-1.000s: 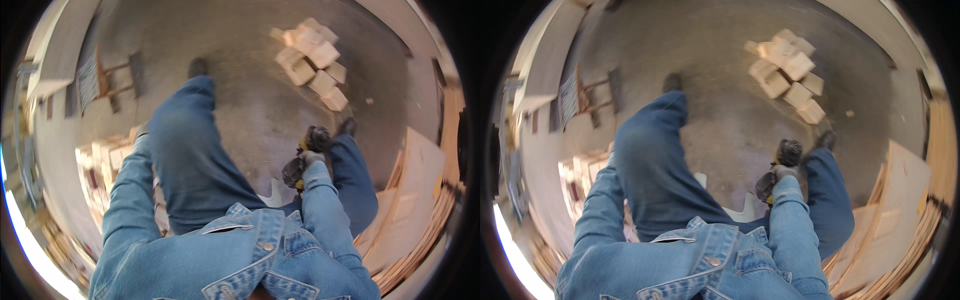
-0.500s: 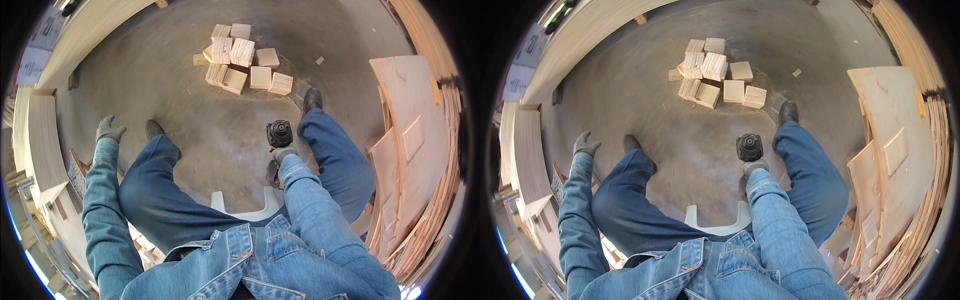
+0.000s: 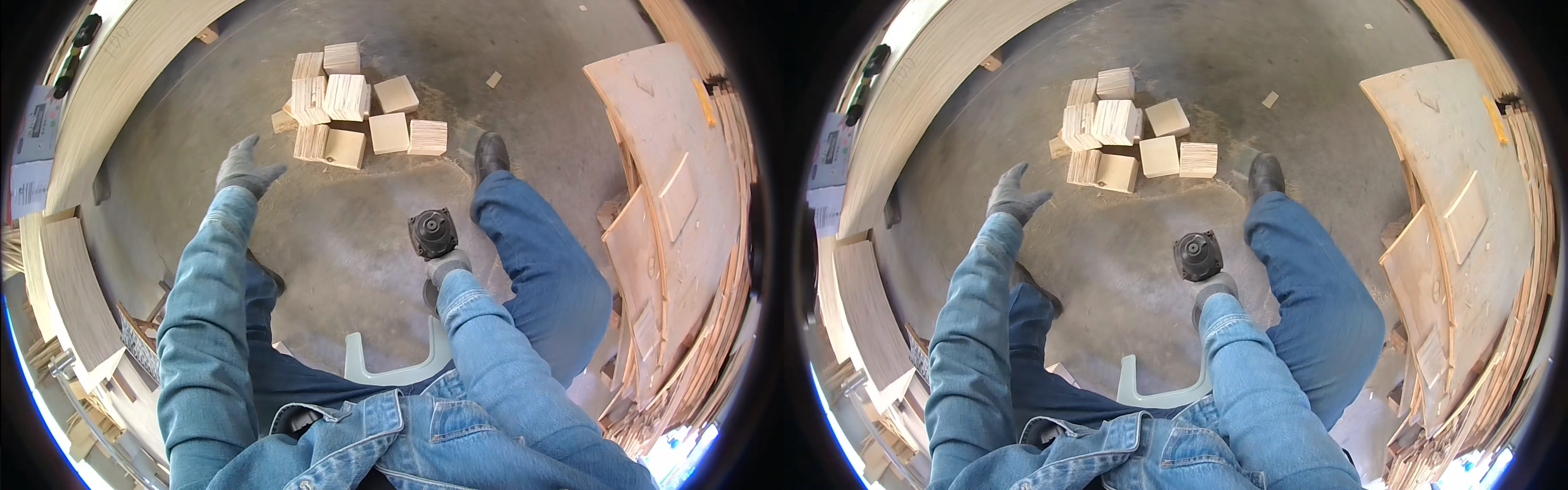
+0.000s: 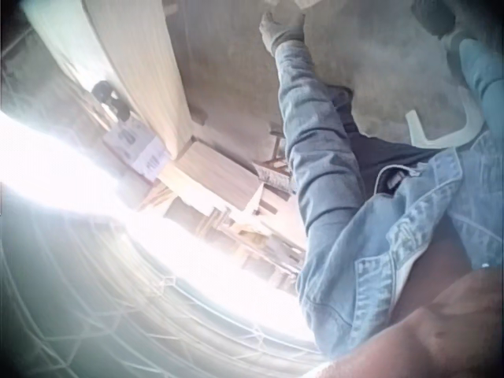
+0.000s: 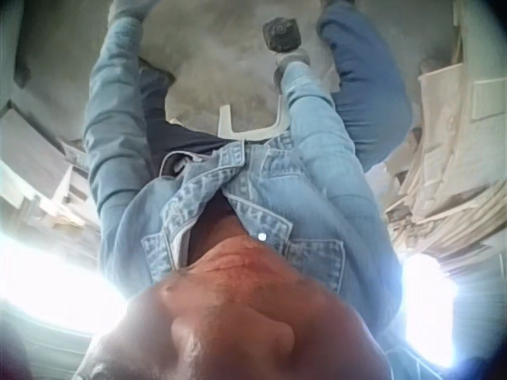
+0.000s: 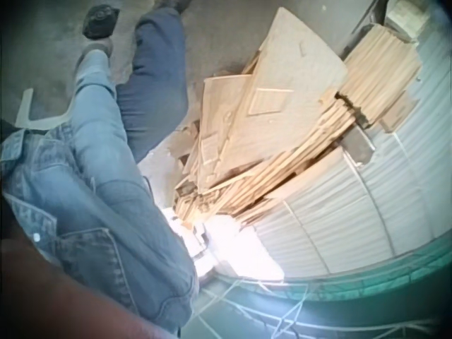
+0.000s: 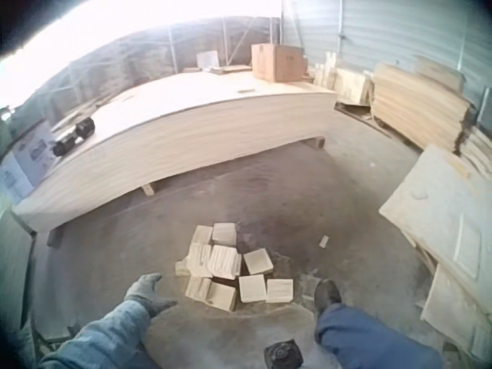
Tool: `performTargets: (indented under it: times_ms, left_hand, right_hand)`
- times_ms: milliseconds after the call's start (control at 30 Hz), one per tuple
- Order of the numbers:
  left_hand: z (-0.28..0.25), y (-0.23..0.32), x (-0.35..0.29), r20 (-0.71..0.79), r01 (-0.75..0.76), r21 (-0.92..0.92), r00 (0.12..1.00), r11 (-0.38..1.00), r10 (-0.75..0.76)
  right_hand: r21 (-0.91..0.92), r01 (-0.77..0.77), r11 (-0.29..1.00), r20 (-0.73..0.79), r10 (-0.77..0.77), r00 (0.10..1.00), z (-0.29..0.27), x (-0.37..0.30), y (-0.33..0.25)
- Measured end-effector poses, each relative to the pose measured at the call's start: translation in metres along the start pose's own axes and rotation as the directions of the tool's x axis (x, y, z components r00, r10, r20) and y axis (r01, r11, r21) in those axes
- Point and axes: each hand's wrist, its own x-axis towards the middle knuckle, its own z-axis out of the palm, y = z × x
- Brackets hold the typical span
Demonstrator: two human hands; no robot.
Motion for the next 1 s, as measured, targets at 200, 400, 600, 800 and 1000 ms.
performTargets:
  times_ms: [200,400,600,800,1000]
  left_hand:
    - [0.037,0.099,0.031,-0.009,-0.092,-0.127,0.996,0.988,0.092]
    - [0.069,0.149,0.065,-0.104,-0.070,-0.140,0.993,0.988,0.055]
    - [0.088,0.166,0.089,-0.039,-0.005,0.013,0.999,1.000,0.005]
    - [0.094,0.165,0.096,-0.113,0.012,0.065,0.994,0.998,-0.004]
    - [0.087,0.146,0.077,0.031,0.022,-0.145,0.999,0.989,-0.018]
  right_hand:
    - [0.029,-0.022,0.999,0.035,0.021,0.999,0.002,0.016,0.007]
    - [0.035,-0.055,0.998,0.110,0.051,0.993,-0.010,0.016,0.003]
    - [0.050,-0.032,0.998,0.132,0.025,0.991,-0.012,0.025,0.007]
    - [0.038,-0.040,0.998,0.132,0.035,0.991,-0.013,0.025,0.007]
    - [0.015,-0.063,0.998,0.098,0.061,0.993,-0.010,0.025,0.009]
